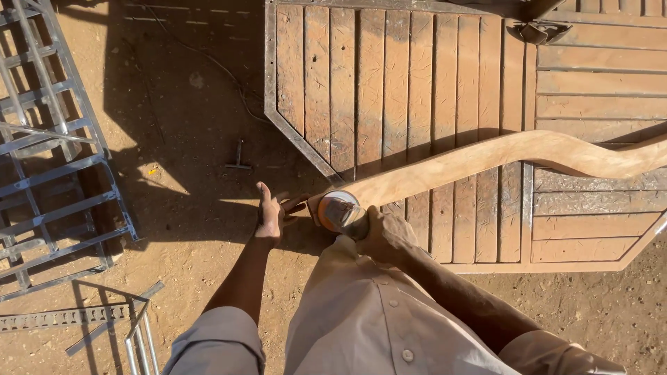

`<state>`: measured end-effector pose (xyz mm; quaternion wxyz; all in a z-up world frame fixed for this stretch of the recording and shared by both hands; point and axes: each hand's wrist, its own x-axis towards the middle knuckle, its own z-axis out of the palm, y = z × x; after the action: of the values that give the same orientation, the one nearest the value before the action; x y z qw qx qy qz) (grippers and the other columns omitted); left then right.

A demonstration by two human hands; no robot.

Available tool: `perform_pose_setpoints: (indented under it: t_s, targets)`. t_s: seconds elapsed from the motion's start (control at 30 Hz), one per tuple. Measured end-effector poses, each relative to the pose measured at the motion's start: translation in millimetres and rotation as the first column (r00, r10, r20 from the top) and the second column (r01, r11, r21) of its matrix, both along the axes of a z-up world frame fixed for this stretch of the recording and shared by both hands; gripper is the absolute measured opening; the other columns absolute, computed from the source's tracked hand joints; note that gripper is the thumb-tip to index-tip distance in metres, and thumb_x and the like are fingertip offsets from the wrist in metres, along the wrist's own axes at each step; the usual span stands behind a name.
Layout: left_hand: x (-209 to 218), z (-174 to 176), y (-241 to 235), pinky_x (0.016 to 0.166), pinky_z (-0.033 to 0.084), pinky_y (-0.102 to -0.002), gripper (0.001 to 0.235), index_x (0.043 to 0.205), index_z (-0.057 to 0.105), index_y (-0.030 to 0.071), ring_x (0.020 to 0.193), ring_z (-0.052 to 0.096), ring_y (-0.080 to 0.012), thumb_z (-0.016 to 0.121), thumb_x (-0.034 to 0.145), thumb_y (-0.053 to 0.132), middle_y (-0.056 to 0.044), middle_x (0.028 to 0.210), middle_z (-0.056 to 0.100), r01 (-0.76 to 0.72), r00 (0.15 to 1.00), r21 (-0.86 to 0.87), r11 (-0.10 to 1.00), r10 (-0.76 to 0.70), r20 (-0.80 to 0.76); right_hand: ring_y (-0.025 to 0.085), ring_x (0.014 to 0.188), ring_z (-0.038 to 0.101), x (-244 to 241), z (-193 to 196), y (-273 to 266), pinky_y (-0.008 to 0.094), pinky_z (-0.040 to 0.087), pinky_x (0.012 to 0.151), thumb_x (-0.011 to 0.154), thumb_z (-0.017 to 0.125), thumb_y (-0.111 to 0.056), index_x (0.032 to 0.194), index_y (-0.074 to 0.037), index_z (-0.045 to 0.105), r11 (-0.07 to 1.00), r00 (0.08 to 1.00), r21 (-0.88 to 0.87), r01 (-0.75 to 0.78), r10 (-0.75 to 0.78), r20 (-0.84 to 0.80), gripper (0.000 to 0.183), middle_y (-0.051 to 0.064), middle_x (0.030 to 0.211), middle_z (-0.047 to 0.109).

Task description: Sanding wooden planks using an angle grinder with a sanding disc

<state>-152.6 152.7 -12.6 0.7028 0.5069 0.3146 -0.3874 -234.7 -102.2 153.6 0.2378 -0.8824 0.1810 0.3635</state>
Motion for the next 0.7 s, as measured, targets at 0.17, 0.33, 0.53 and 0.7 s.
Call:
perform_pose_setpoints:
  t_s: [0.17, 0.33, 0.53, 0.7]
  targets:
    - [0.5, -16.5, 3.2, 0.092, 0.038, -0.043, 0.129, 0.16, 0.022, 0.008, 0.124, 0.064, -0.0377, 0.011, 0.075, 0.104, -0.018, 0.14, 0.066, -0.001, 1.0, -0.046, 0.999, 0.001, 0.0, 0.041, 0.116, 0.067, 4.8, 15.8, -82.4, 0.054, 0.052, 0.095, 0.061, 0.079, -0.056, 0.121, -0.006, 0.064, 0.972, 0.981, -0.152, 0.181, -0.189, -0.037, 0.08, 0.023, 0.112, 0.074]
    - [-10.2, -34.1, 7.8, 0.11, 0.025, -0.049, 0.136, 0.163, 0.017, 0.008, 0.135, 0.056, -0.0368, 0.012, 0.07, 0.108, -0.012, 0.146, 0.063, -0.033, 0.999, -0.069, 0.997, 0.032, -0.003, 0.039, 0.108, 0.07, -0.9, 15.2, -110.0, 0.05, 0.052, 0.087, 0.056, 0.081, -0.047, 0.111, -0.009, 0.068, 0.909, 0.935, -0.224, 0.353, -0.351, 0.046, 0.068, 0.021, 0.103, 0.074]
    - [-5.5, 16.8, -3.3, 0.122, 0.012, -0.06, 0.133, 0.163, 0.014, 0.003, 0.141, 0.051, -0.0413, 0.013, 0.074, 0.103, -0.017, 0.149, 0.059, -0.104, 0.993, -0.099, 0.99, 0.098, -0.067, 0.035, 0.116, 0.069, 29.1, 21.9, -18.9, 0.047, 0.054, 0.096, 0.06, 0.078, -0.045, 0.114, -0.012, 0.064, 0.991, 0.991, -0.116, 0.074, -0.086, -0.103, 0.065, 0.016, 0.112, 0.073]
    - [-5.8, 37.4, -5.1, 0.119, 0.018, -0.062, 0.129, 0.163, 0.011, 0.002, 0.139, 0.052, -0.0447, 0.017, 0.078, 0.099, -0.021, 0.148, 0.059, -0.161, 0.982, -0.1, 0.982, 0.149, -0.112, 0.035, 0.12, 0.066, 34.6, 33.2, 28.6, 0.047, 0.052, 0.099, 0.067, 0.073, -0.041, 0.114, -0.011, 0.062, 0.999, 0.987, 0.01, -0.046, 0.047, -0.153, 0.057, 0.016, 0.116, 0.072]
